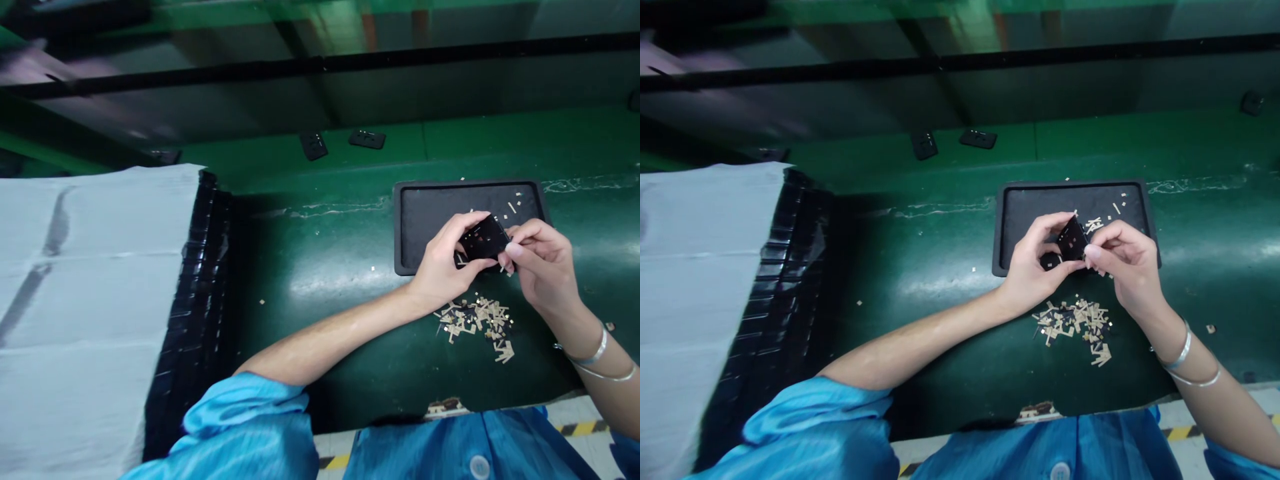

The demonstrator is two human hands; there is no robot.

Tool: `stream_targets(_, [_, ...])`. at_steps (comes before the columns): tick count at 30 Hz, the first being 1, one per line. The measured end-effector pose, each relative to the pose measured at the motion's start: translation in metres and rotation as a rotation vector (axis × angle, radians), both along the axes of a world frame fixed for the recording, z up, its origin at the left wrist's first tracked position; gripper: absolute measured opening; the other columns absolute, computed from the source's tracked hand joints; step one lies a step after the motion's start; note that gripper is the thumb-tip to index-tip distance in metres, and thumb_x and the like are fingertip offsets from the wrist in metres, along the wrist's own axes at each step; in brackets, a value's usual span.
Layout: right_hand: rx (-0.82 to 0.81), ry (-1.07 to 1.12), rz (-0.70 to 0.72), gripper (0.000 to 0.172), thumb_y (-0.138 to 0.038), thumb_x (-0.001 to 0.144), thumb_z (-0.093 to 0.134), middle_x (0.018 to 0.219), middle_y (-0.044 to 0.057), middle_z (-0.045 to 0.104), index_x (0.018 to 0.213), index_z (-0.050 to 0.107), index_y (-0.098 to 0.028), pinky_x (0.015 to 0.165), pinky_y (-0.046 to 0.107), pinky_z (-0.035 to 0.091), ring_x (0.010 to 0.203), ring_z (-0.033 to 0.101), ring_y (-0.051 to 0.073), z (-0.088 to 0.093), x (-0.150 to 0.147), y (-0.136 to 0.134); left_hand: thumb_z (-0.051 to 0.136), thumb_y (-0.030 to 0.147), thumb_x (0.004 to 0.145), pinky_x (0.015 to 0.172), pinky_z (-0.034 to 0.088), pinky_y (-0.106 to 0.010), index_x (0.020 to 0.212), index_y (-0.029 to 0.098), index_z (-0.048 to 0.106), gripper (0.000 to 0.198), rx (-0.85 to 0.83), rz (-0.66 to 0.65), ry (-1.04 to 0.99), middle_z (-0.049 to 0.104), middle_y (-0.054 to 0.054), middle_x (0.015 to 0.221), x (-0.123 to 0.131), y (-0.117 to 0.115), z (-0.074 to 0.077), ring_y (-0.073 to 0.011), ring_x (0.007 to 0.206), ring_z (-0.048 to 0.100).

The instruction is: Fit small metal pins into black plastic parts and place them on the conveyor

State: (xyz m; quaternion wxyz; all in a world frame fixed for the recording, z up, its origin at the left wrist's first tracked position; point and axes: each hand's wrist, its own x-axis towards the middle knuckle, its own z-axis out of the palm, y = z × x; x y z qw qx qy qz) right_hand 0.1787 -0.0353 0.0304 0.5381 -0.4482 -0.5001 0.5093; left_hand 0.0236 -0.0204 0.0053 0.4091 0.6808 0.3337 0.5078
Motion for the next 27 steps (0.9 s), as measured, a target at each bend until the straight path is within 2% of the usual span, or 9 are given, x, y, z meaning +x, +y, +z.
stream_targets(5, [-0.033,-0.012,0.025,0.014,-0.026,0.073,0.073,0.057,-0.004,0.056,0.071,0.060,-0.021,0.046,0.024,0.037,0.049,0.051,0.009,0.002,0.000,-0.001,0.065,0.020,0.080,0.073,0.053,-0.025,0.121,0.021,0.048,0.044,0.007,-0.022,0.020,0.058,-0.008,0.113,-0.001,0.001,-0.001,-0.0186,0.104,0.057])
stream_targets(10, [-0.174,0.000,0.061,0.019,-0.028,0.069,0.074,0.052,-0.005,0.052,0.067,0.056,-0.020,0.043,0.023,0.036,0.047,0.051,0.010,0.004,0.001,0.002,0.056,0.020,0.086,0.087,0.050,-0.035,0.122,0.021,0.049,0.036,0.130,0.059,0.034,0.058,-0.008,0.113,-0.002,0.002,-0.004,-0.0196,0.106,0.055])
stream_targets(16, [-0.275,0.017,0.143,0.025,-0.033,0.070,0.072,0.049,-0.003,0.056,0.061,0.054,-0.019,0.039,0.021,0.032,0.043,0.048,0.009,0.012,0.004,0.006,0.051,0.013,0.085,0.090,0.047,-0.037,0.118,0.020,0.052,0.034,0.261,0.074,0.101,0.061,-0.007,0.108,-0.003,0.002,-0.002,-0.0191,0.102,0.055])
stream_targets(20, [-0.173,-0.034,0.098,0.030,-0.044,0.078,0.066,0.052,-0.003,0.056,0.064,0.056,-0.019,0.039,0.021,0.034,0.044,0.048,0.008,0.009,0.004,0.006,0.058,0.013,0.082,0.086,0.050,-0.033,0.117,0.019,0.052,0.036,0.178,0.044,0.052,0.061,-0.006,0.106,-0.002,0.001,0.001,-0.0175,0.099,0.058])
stream_targets(22, [-0.095,-0.059,0.074,0.029,-0.046,0.077,0.068,0.054,-0.004,0.056,0.069,0.059,-0.020,0.040,0.021,0.036,0.044,0.049,0.009,0.005,0.004,0.006,0.060,0.017,0.082,0.084,0.051,-0.032,0.118,0.019,0.051,0.038,0.132,0.029,0.037,0.061,-0.007,0.107,-0.001,0.000,0.003,-0.0181,0.100,0.059])
stream_targets(27, [0.049,-0.182,0.025,0.017,-0.033,0.071,0.077,0.065,-0.003,0.062,0.076,0.064,-0.024,0.050,0.025,0.046,0.052,0.055,0.010,0.000,0.005,0.001,0.063,0.018,0.080,0.078,0.053,-0.030,0.119,0.019,0.050,0.041,0.075,0.011,0.015,0.061,-0.008,0.109,-0.001,0.000,0.002,-0.0191,0.100,0.059])
